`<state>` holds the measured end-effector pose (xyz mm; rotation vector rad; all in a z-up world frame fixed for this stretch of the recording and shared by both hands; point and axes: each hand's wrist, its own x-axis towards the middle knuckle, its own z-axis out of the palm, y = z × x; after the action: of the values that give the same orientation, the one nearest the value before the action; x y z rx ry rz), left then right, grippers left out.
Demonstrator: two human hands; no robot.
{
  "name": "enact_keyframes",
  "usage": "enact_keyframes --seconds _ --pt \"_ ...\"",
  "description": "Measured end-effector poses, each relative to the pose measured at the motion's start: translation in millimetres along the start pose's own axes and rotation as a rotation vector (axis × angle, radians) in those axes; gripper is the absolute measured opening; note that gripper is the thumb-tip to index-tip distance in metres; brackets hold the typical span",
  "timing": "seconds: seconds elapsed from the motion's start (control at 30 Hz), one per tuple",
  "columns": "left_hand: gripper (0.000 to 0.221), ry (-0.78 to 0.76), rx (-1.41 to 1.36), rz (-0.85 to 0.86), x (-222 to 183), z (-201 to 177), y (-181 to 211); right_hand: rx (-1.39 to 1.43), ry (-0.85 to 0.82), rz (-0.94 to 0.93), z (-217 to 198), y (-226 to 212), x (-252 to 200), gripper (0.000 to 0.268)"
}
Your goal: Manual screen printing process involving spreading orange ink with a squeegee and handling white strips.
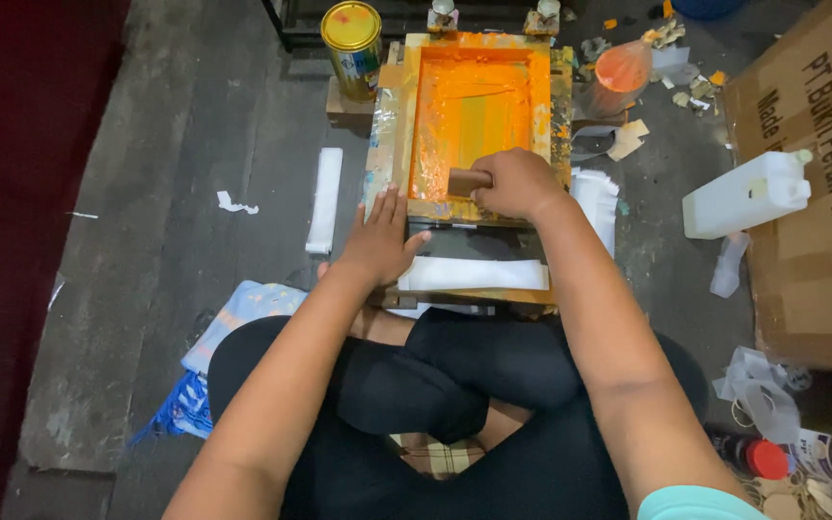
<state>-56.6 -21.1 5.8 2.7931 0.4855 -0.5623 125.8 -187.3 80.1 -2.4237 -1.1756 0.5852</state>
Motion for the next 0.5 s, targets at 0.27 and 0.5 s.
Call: enact_keyframes --seconds 0.27,0.5 --pt "0.087 0.050 -0.016 0.009 31 -16 1 0.021 0.208 -0.115 14 24 27 0.022" --pt "0.087 0.233 -0.027 0.116 99 -3 -19 -0.144 0.698 -0.320 39 56 72 0.030"
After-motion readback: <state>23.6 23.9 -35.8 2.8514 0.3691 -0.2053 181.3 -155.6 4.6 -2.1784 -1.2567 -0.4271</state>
